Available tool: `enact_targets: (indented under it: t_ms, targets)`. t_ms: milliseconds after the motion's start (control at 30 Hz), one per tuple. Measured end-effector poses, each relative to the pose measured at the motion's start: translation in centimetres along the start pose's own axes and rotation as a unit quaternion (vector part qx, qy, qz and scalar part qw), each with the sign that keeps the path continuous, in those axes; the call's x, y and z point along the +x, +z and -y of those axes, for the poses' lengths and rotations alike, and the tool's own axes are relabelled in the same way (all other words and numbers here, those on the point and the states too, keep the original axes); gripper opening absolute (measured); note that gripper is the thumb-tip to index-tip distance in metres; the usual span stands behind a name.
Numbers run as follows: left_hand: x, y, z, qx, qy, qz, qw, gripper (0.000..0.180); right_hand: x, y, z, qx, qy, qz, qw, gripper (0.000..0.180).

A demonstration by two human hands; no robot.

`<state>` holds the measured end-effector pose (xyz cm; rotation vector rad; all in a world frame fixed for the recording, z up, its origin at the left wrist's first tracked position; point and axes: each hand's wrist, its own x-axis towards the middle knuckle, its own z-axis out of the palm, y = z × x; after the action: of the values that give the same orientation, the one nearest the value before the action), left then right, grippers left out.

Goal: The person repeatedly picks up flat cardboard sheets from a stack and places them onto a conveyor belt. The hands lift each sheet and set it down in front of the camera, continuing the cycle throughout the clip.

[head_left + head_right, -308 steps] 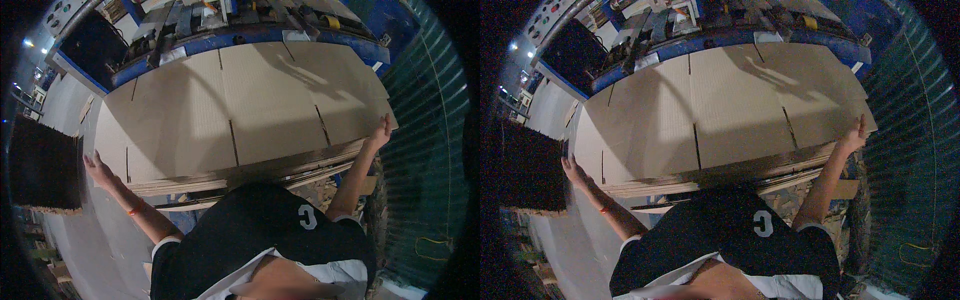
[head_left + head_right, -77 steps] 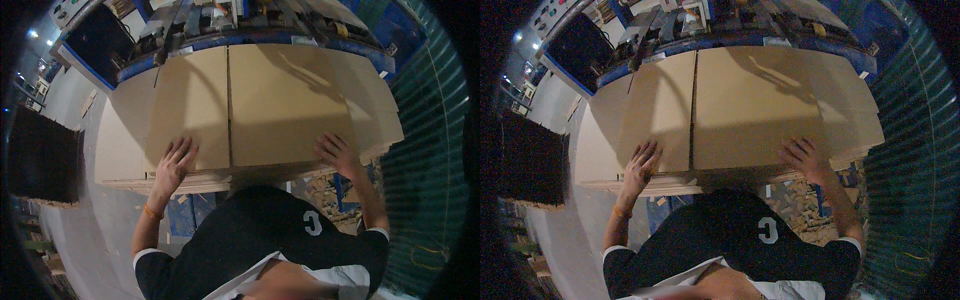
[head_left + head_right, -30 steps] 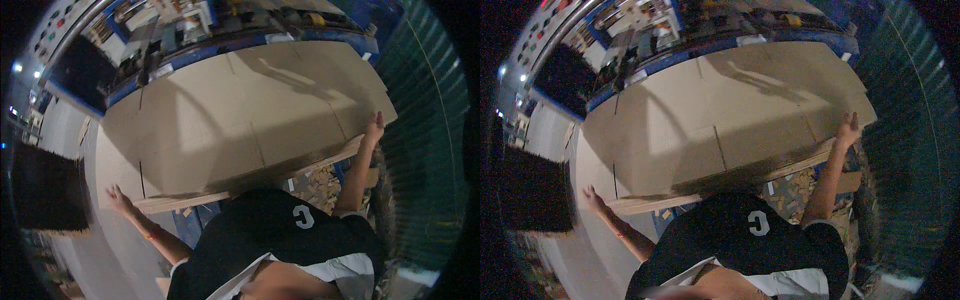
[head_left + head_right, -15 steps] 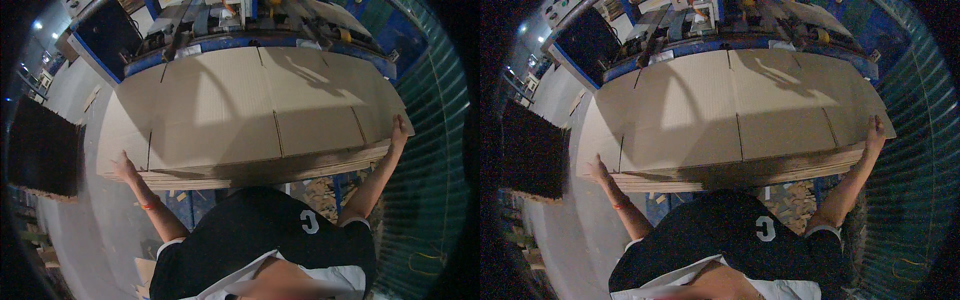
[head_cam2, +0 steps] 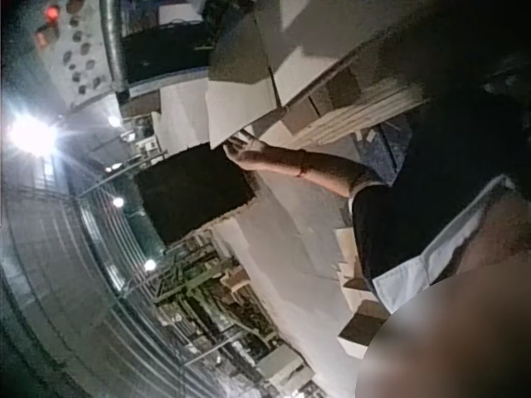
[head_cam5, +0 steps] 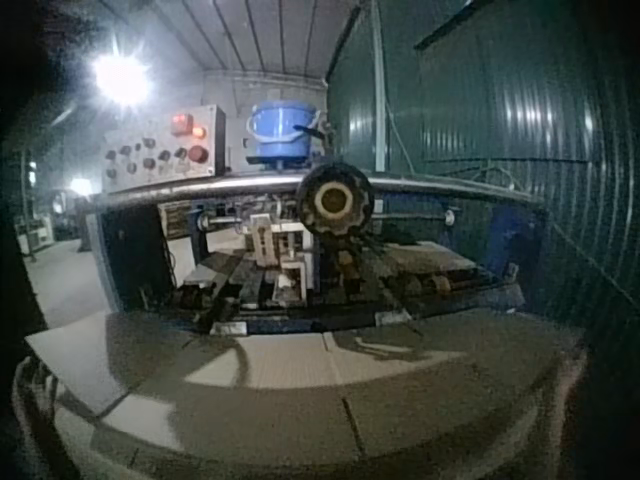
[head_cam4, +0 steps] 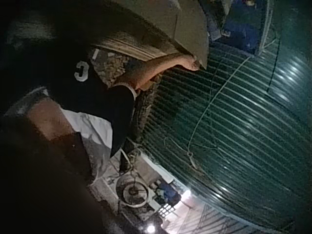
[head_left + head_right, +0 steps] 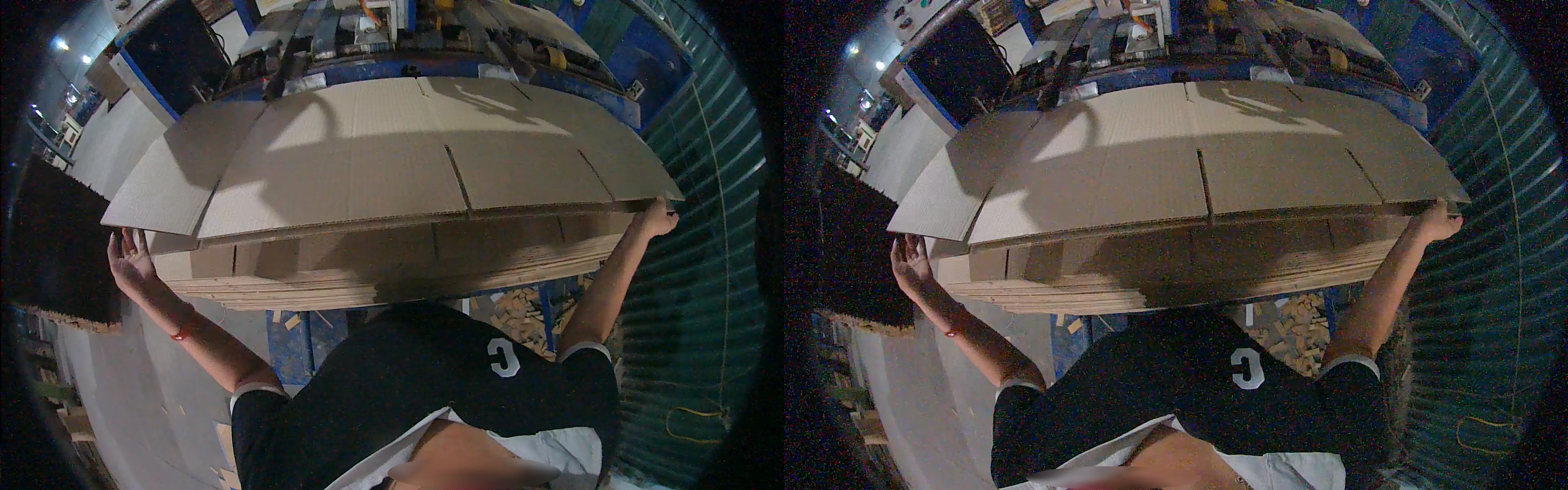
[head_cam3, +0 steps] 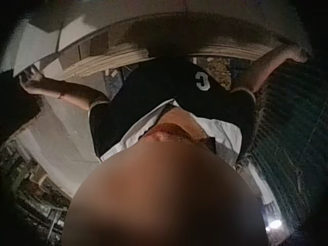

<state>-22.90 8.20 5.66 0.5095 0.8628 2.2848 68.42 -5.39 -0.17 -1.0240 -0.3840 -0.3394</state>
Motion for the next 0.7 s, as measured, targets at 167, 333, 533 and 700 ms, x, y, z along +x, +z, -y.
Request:
enact_targets:
  t_ms: [167,333,533,700]
  targets:
    - [4.2,-2.6,3.4,0.099,-0.115,0.005,0.988,0.022,1.6,0.0,-0.2,0.109,0.206,0.074,0.970,0.042]
    - [-2.4,-2.1,4.0,0.210,-0.027,0.086,0.974,0.024,-4.6,1.3,10.9,0.023,0.052,0.185,0.981,0.044]
    - [-17.4,-0.3,5.5,0.460,0.086,0.208,0.859,0.021,-21.3,-2.8,14.6,-0.196,-0.031,0.431,0.880,0.037]
    - [-23.0,3.1,10.2,0.511,0.179,0.599,0.589,0.044,-24.2,-2.6,11.2,-0.184,-0.333,0.732,0.565,0.035]
